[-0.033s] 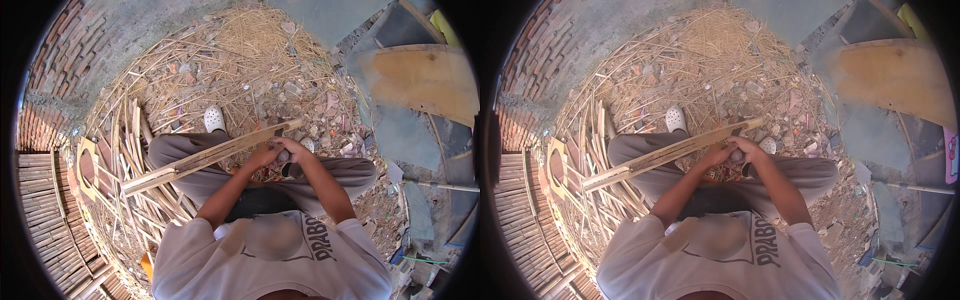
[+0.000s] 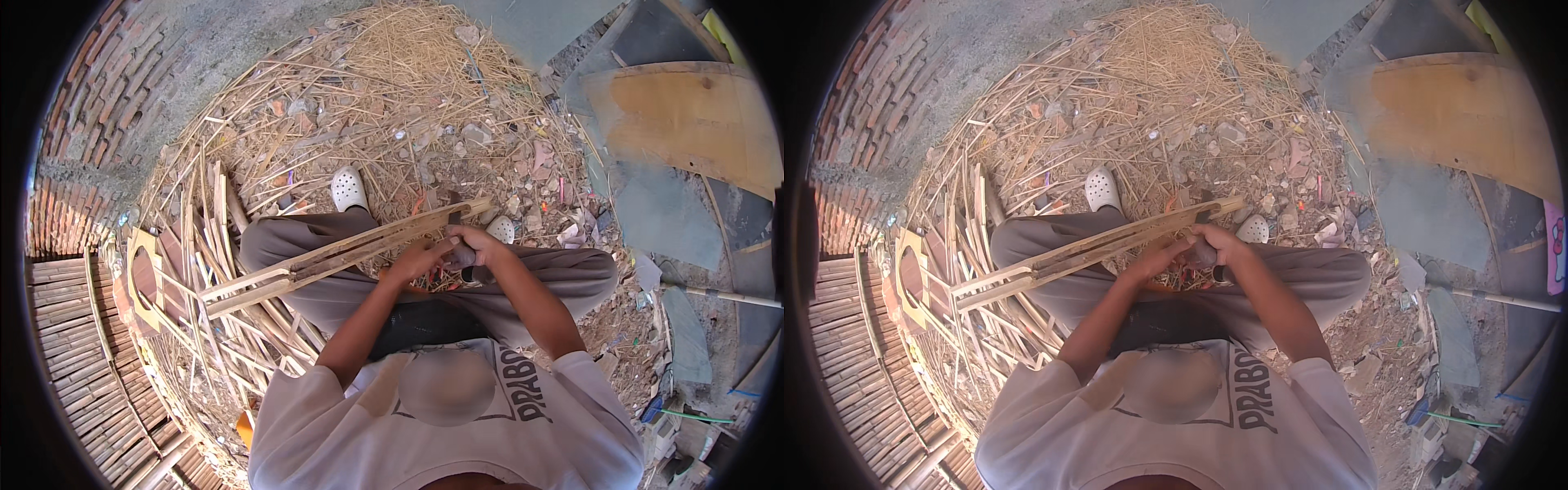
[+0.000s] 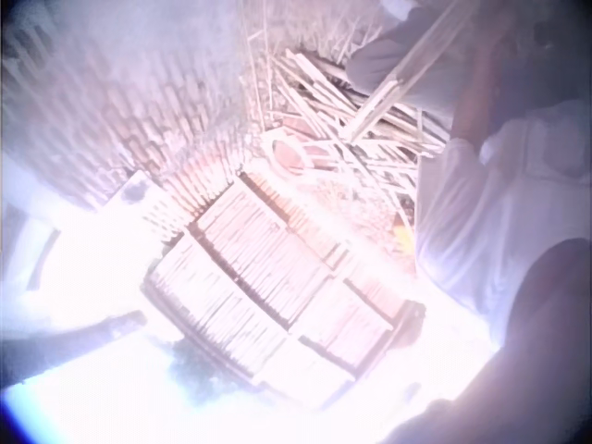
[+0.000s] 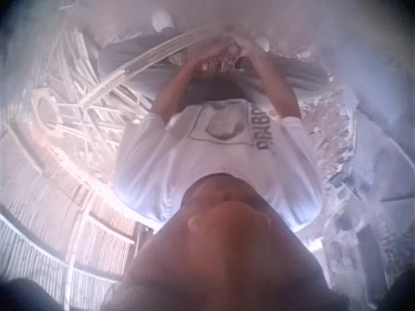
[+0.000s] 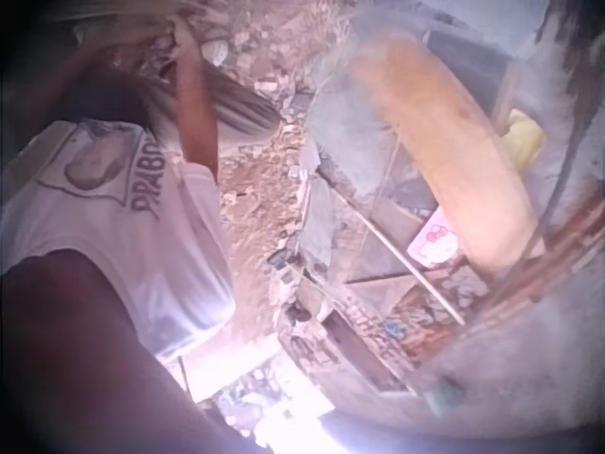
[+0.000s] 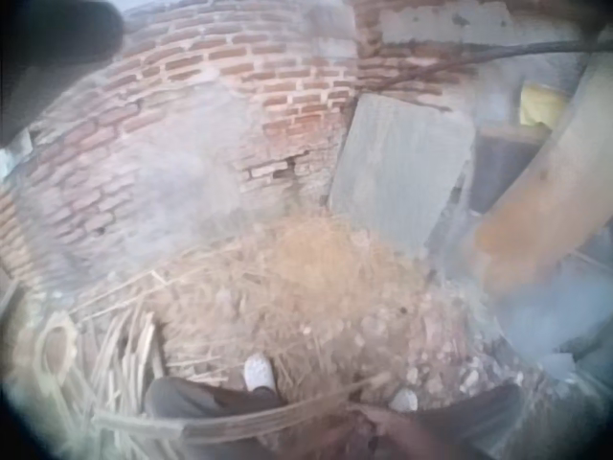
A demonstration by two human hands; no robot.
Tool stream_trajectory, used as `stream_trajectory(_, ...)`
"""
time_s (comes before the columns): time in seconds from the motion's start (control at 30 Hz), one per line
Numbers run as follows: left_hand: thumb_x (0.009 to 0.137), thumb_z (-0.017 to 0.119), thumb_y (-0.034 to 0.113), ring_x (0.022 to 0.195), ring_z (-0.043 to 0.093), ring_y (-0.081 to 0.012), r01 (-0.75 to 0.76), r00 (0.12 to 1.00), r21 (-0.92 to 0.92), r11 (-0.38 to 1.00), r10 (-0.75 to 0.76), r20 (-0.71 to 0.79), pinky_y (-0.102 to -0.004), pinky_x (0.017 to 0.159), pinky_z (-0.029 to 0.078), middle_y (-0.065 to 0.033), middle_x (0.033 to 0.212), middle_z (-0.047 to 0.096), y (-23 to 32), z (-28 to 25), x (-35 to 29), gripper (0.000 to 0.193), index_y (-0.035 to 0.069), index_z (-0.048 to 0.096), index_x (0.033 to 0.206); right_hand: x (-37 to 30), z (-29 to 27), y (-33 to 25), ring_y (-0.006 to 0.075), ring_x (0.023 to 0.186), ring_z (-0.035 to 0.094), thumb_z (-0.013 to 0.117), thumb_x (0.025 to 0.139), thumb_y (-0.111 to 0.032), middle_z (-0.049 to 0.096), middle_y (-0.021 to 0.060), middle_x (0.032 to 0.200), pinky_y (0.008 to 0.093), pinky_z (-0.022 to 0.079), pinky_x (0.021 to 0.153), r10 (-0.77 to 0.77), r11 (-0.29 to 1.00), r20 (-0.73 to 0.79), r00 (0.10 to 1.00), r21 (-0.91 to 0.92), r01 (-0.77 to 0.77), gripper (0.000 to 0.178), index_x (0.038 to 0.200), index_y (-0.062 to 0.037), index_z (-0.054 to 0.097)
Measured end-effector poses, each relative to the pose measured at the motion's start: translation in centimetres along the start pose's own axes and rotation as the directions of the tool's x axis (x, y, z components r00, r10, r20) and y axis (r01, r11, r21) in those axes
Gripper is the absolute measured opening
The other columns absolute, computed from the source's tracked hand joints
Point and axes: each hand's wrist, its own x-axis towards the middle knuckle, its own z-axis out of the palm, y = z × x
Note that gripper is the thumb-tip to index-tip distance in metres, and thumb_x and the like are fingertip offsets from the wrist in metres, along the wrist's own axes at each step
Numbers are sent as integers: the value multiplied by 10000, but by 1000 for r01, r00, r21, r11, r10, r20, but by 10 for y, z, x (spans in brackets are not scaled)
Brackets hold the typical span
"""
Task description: The person sits on the ground and uses a machete and a wooden mallet to split bamboo poles into thin strips. They repeatedly strike the machete blade with the mallet to drive it through the bamboo, then separate the resulting strips and set them aside.
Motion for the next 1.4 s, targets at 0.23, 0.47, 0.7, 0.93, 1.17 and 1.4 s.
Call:
stream_trajectory(0.23,855,692,534,1208,503,-243,-494,716,-731,471,-257,-649,-450,1009,414,-151,1260,578,-39,-18,-38,746,56,459,1378,-6,-8,11,342,899,681,655,865,-324,667,184,1004,469,541,735,-142,783,-303,942,-617,-81,351,1062,-44,580)
stream_trajectory(0.47,946,676,212,910,637,-165,-879,290,-73,471,407,-866,-312,830,502,-121,979,697,56,-47,-46,300,-46,626,1091,-49,9,-15,415,878,674,704,758,-271,678,264,953,456,540,791,-604,179,-274,749,-962,-207,405,992,55,652)
stream_trajectory(0.7,850,791,257,792,662,-121,-847,347,288,446,875,-336,-277,751,531,-98,859,723,230,-89,-61,344,-33,699,1009,-18,29,-22,391,1057,640,642,793,-274,666,248,1088,493,480,909,-693,342,-275,667,-939,-32,480,1182,3,591)
stream_trajectory(0.93,864,769,299,961,668,-174,-849,417,262,459,886,-203,-332,853,535,-135,1014,714,219,-103,-11,544,-28,609,1268,74,23,2,412,992,661,662,798,-245,686,255,988,483,512,846,-767,397,-304,565,-917,46,450,1157,22,610)
stream_trajectory(1.17,987,556,403,1226,563,-379,-905,400,66,419,895,-197,-480,1054,481,-278,1337,539,195,-149,-38,702,-107,346,1420,107,14,2,220,544,578,685,828,-178,586,65,652,406,488,559,-307,923,-318,897,-328,200,251,1004,-27,591)
stream_trajectory(1.4,1019,366,524,1262,531,-398,-887,424,44,460,847,-319,-480,1039,482,-304,1359,507,194,-173,-56,767,-119,306,1432,96,10,-2,123,436,412,646,863,-104,422,-23,543,302,389,461,-155,959,16,988,243,146,128,878,-102,518)
